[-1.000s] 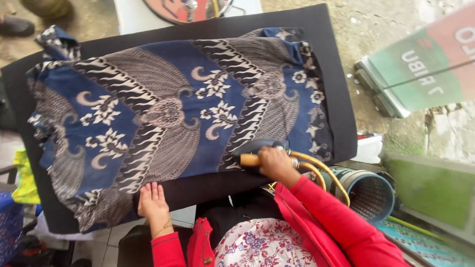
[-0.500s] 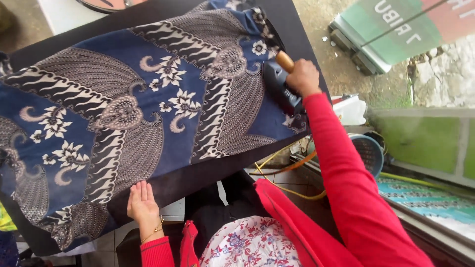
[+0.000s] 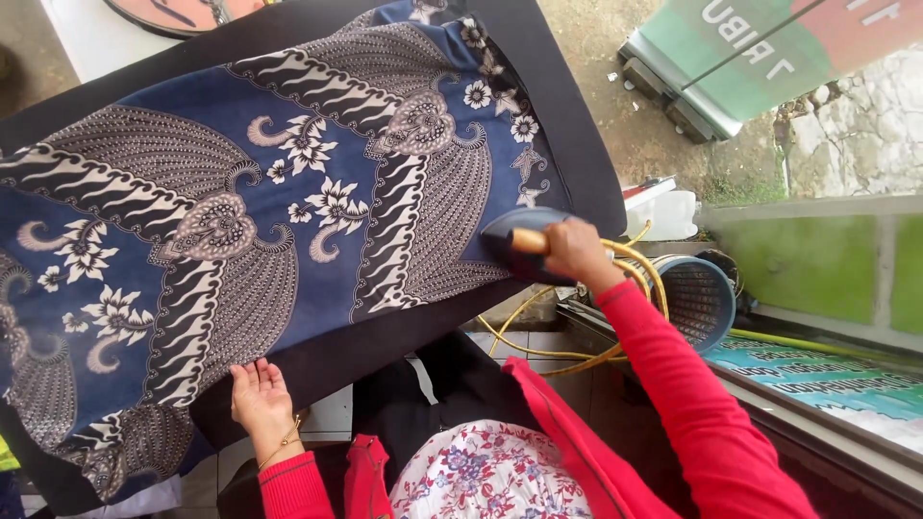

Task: The person irons a large patterned blue cloth on a black ironing board using a steam iron. They repeatedly smooth the fabric, lift and reposition sections to ensure even coverage, and continue ironing different areas of the cloth.

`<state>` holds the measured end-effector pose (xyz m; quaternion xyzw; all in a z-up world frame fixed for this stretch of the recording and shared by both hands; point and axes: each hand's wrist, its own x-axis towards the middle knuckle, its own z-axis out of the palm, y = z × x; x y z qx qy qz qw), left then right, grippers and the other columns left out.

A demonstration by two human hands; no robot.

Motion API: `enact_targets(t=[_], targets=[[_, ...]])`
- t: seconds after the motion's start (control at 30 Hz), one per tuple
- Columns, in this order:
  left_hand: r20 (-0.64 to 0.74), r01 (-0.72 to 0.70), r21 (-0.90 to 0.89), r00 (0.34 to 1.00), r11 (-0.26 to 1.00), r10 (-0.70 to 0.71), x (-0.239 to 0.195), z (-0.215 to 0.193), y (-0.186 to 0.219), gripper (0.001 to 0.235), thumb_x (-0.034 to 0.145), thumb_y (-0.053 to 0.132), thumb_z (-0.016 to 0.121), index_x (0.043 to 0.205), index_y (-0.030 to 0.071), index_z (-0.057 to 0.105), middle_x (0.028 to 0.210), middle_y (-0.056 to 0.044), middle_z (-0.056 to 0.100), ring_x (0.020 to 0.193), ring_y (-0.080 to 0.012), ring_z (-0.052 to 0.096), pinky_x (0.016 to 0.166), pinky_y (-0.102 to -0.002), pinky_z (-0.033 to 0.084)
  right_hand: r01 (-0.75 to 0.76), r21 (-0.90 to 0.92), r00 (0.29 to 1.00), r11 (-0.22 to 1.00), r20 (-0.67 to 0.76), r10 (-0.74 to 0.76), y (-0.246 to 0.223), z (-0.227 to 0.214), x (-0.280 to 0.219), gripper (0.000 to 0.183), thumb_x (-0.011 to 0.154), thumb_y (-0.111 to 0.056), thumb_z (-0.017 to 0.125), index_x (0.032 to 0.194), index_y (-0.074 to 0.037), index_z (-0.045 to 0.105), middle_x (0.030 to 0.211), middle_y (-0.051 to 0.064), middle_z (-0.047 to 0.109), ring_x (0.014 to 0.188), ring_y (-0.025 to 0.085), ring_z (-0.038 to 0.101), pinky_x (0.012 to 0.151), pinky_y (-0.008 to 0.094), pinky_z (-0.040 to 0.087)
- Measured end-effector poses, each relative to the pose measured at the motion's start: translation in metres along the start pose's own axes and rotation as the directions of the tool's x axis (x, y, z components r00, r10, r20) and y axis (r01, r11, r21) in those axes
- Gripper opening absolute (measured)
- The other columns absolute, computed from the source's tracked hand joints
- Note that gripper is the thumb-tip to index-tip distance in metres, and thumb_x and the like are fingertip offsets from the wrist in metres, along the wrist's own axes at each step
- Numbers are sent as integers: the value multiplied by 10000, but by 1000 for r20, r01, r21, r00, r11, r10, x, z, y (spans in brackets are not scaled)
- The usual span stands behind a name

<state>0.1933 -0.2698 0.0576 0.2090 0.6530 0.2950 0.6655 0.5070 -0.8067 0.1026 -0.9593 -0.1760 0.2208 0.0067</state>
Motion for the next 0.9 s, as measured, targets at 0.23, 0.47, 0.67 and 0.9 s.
enact_targets(t=[0.23,0.47,0.67,0.9], targets=[[15,0,-106,1000,994,1,43,-7,-3,372,972,225,884,1204,42,658,1251,-136,631,1242,-303,712,1043,-439,738,-88,45,996,995,-14,89,-5,32,-43,252,691,-239,677,910,-161,775,922,55,797,930,393,770,766,521,603],[100,22,-99,995,995,-12,44,-8,-6,373,1011,292,918,1135,122,610,1170,-60,607,1195,-252,641,1026,-354,699,-413,139,910,900,23,414,11,34,-38,313,794,-348,702,992,-179,875,924,124,831,1018,383,814,920,545,649],[137,43,-80,990,996,-31,25,5,15,394,1026,359,884,1149,163,566,1129,-18,575,1127,-209,604,966,-289,660,-557,290,815,778,14,579,55,53,-23,331,824,-338,716,1047,-166,890,913,182,834,1001,456,809,900,584,639],[170,-140,-116,973,983,159,-117,12,87,267,1077,270,718,1303,168,620,1313,-43,654,1245,-213,660,1053,-305,597,-601,448,749,662,27,661,140,-84,4,332,804,-143,679,1069,-19,836,820,213,778,855,428,784,743,575,616]])
